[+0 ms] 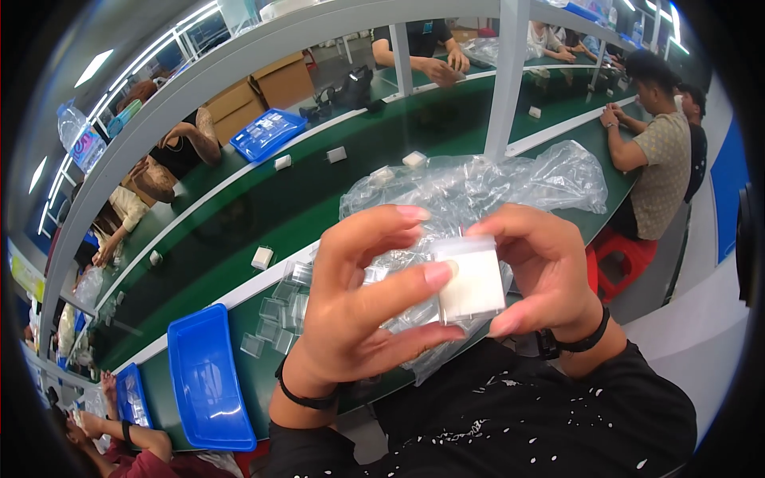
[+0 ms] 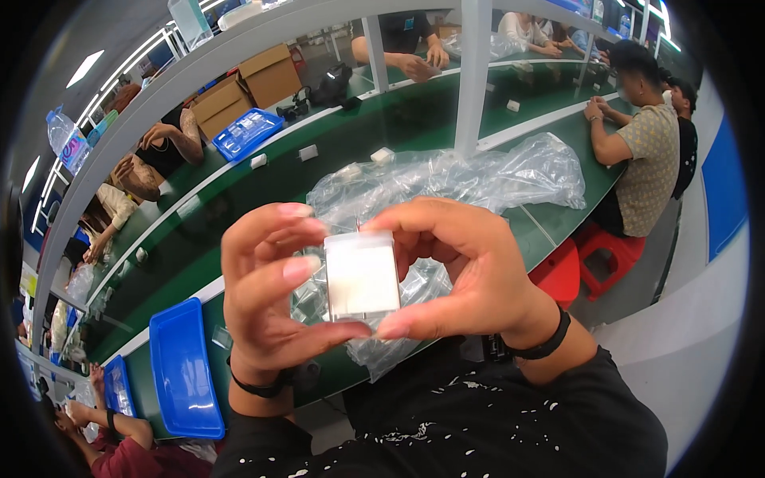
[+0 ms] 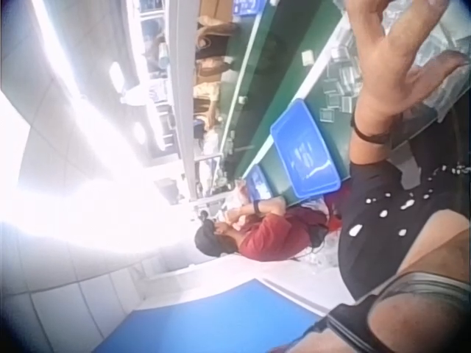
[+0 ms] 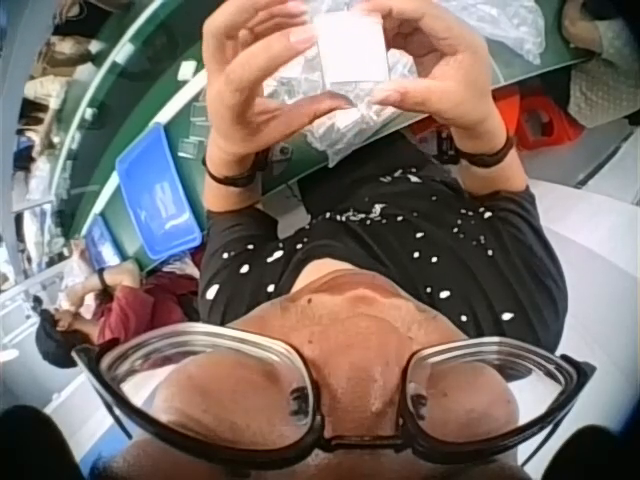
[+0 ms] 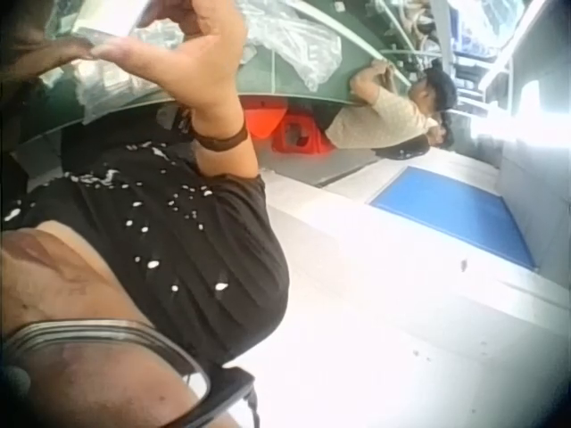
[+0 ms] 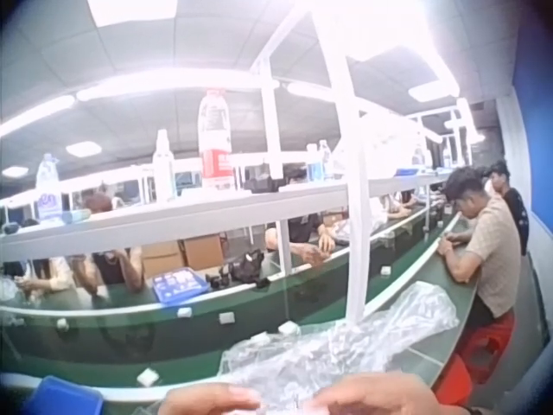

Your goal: The person is assembling small white electronic or plastic components into clear plastic cases at a factory workbench.

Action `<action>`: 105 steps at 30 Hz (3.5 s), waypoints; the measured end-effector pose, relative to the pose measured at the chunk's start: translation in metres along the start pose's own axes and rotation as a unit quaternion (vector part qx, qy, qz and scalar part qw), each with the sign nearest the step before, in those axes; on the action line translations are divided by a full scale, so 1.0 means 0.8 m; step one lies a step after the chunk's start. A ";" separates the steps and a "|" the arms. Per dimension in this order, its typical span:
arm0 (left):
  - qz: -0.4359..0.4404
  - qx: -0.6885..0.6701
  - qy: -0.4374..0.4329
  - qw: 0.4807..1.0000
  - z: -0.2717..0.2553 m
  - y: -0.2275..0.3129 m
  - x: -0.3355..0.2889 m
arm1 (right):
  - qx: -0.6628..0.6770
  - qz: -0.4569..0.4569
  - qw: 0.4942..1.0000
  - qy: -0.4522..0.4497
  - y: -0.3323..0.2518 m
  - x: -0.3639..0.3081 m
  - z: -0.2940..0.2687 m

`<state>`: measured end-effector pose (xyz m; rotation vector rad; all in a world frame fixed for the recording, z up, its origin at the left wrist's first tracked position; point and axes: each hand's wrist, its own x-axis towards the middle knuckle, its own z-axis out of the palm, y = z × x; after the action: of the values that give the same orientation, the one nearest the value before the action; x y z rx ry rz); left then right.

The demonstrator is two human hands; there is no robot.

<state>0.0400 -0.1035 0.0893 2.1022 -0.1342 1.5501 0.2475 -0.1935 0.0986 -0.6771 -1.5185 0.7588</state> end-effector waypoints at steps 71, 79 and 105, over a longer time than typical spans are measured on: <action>-0.048 -0.052 -0.062 0.996 0.019 -0.017 -0.013 | -0.050 -0.021 0.998 -0.038 0.036 -0.019 -0.032; -0.043 0.148 -0.071 0.985 0.016 -0.018 -0.015 | 0.055 0.100 0.990 0.078 0.051 -0.049 -0.040; -0.073 0.209 -0.373 0.901 -0.004 -0.014 -0.015 | -0.260 0.278 0.912 0.155 0.083 -0.055 -0.149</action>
<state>0.0375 -0.0954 0.0753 2.8784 0.1028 0.6437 0.3688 -0.1788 0.0239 -1.6018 -1.2363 0.6144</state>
